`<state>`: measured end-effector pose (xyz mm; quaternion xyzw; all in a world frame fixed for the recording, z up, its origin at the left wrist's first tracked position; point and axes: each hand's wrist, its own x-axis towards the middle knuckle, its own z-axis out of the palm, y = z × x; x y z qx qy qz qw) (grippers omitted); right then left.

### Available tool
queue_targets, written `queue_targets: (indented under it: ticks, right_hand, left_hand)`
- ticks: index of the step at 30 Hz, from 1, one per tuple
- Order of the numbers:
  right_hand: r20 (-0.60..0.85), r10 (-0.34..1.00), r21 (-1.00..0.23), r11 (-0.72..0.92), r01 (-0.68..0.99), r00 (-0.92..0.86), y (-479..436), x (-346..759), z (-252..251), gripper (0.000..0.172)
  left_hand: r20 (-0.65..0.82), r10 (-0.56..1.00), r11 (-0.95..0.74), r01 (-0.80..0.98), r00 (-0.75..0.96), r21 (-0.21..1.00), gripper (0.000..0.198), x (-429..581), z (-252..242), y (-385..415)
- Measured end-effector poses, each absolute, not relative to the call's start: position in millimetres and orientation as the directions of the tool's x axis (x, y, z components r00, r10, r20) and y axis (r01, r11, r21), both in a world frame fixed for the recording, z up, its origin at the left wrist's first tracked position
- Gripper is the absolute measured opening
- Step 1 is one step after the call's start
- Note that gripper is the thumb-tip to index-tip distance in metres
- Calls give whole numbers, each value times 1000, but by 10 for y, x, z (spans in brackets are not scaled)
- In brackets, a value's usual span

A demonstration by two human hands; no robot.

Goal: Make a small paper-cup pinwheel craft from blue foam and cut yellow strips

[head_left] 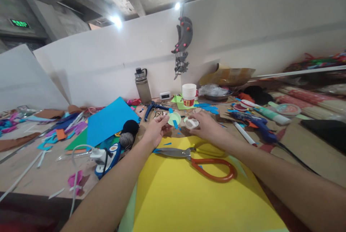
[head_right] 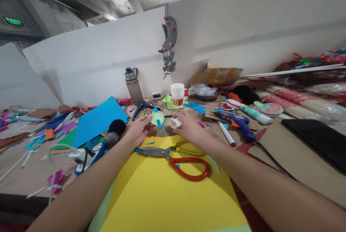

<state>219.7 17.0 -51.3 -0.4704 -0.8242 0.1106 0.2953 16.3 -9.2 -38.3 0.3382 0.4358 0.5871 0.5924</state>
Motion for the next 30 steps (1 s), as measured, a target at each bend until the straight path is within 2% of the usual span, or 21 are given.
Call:
queue_targets:
  ticks: [4, 7, 18, 30]
  right_hand:
    - [478, 827, -598, 553, 581, -295, 197, 2186, -516, 48]
    - [502, 817, -652, 573, 497, -284, 166, 2161, -501, 51]
    - [605, 692, -530, 719, 449, -394, -51, 2087, -331, 51]
    - [610, 692, -538, 720, 438, -387, -56, 2061, -361, 51]
  left_hand:
    - [-93, 994, 64, -381, -59, 922, 17, 172, -404, -85]
    - [-83, 996, 67, -367, -28, 928, 18, 177, -426, -84]
    - [-52, 984, 109, -336, 172, 935, 32, 233, -491, -118]
    - [-18, 956, 145, -420, 292, 896, 30, 260, -476, -169]
